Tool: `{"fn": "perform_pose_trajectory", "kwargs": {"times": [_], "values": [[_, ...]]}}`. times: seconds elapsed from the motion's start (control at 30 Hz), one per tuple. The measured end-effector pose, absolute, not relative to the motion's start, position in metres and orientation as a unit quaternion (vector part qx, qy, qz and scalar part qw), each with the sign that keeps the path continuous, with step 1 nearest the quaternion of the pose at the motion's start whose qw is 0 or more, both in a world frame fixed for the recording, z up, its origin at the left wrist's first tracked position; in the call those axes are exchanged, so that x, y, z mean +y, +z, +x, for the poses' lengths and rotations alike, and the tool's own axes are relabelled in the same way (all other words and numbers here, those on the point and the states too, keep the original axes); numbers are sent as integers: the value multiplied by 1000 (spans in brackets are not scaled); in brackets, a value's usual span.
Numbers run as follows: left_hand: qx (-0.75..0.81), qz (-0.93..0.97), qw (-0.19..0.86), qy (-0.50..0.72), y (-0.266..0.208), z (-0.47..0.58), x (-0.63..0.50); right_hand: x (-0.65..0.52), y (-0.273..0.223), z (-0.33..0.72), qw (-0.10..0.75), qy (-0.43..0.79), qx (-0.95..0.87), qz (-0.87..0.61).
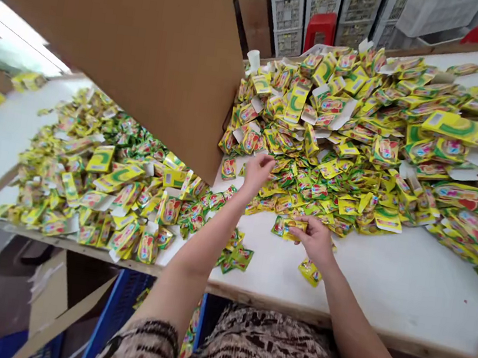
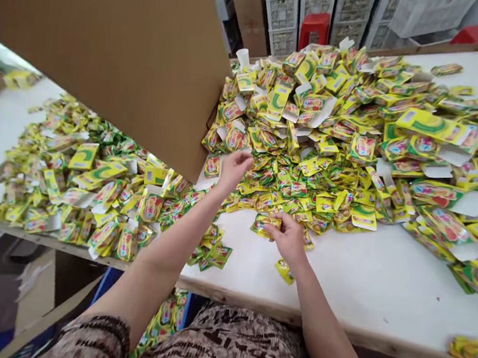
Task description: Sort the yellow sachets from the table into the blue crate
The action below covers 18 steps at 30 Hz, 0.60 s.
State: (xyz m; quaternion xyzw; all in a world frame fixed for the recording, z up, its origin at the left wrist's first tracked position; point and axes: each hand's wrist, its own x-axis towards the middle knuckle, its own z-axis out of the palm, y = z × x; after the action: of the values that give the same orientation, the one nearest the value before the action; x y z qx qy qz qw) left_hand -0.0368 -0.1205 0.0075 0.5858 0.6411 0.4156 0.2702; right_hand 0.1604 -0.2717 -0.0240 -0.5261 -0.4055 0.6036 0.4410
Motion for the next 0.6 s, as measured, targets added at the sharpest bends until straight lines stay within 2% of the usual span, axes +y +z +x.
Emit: {"fn": "perform_pose_trajectory", "kwargs": {"times": [0.07,0.17,0.3,0.47,0.6], "values": [[690,614,171,344,12,-45,-67,-274,-25,158,439,611,-399,-524],[694,698,63,163,16,-54,-10,-277,-27,153,432,622,-382,-530],[647,759,70,-35,10,-52,25,-277,-26,149,416,649,-362,-523],[604,789,88,-77,0,-27,4,-276,-23,149,409,664,-359,-513],[542,835,96,5,9,-17,-68,-271,-19,156,450,655,-352,-495]]}}
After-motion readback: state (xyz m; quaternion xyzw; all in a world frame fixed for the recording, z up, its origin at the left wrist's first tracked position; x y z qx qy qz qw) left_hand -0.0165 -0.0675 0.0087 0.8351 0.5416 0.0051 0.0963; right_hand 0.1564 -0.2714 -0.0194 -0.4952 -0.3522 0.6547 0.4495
